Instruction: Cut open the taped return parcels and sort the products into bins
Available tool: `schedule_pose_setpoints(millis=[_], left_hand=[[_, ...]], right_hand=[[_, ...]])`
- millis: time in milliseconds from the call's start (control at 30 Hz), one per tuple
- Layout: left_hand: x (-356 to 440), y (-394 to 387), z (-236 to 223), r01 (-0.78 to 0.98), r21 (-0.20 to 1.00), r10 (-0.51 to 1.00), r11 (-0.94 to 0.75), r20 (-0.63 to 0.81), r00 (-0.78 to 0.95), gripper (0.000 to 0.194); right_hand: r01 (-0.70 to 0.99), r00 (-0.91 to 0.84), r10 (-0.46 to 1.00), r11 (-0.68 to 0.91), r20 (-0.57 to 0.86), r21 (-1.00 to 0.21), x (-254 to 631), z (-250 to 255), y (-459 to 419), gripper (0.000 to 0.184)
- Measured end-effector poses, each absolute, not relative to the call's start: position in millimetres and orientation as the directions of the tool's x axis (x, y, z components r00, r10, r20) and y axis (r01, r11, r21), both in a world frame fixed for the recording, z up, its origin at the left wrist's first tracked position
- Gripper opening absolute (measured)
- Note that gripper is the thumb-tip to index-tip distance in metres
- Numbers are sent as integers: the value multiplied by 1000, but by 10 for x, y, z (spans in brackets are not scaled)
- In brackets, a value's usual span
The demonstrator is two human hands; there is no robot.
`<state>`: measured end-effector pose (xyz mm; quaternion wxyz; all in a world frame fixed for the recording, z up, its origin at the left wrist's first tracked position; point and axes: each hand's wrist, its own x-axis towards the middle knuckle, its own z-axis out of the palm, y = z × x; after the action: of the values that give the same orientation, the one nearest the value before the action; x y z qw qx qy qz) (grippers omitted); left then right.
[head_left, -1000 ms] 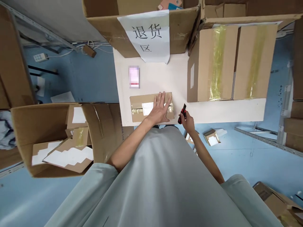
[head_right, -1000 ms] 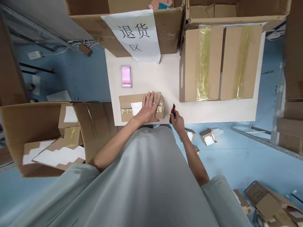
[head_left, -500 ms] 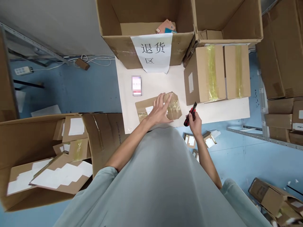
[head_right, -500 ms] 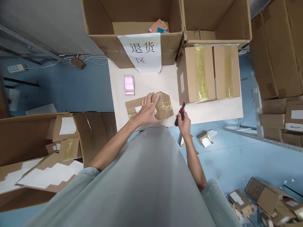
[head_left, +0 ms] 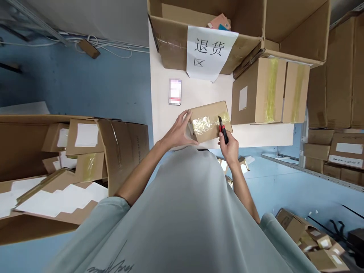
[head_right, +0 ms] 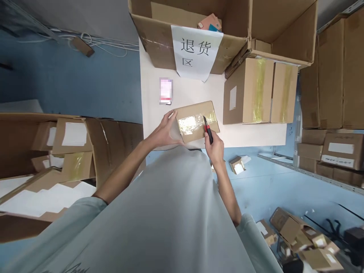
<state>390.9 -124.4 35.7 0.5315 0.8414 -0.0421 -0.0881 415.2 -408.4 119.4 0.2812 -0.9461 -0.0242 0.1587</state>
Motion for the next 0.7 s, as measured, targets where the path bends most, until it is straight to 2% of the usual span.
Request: schedule_pose_setpoints(millis=[100,167,367,467,700], left_hand=[[4123,-1142,439,59,942,-65,-331,-85,994,84],[4335,-1107,443,87,961,4,-262,-89,996,63],[4747,-1015,349,106,967,-119,-234,-137,984,40],[4762,-991,323,97,966,-117,-240,-128,985,38],[4728,-1026,271,111,970,-98,-217,-135,986,39]], right_hand=[[-51,947,120,-860,-299,-507,4074,1267,-3971,63],[-47,944,120,-872,-306,-486,4018,1351,-3899,63],[14,908,204,-887,-365,-461,3830,1614,-3584,58],[81,888,247,-915,-388,-396,3782,1682,-3381,58],[135,847,245,-958,-472,-254,3810,1779,-3098,59]])
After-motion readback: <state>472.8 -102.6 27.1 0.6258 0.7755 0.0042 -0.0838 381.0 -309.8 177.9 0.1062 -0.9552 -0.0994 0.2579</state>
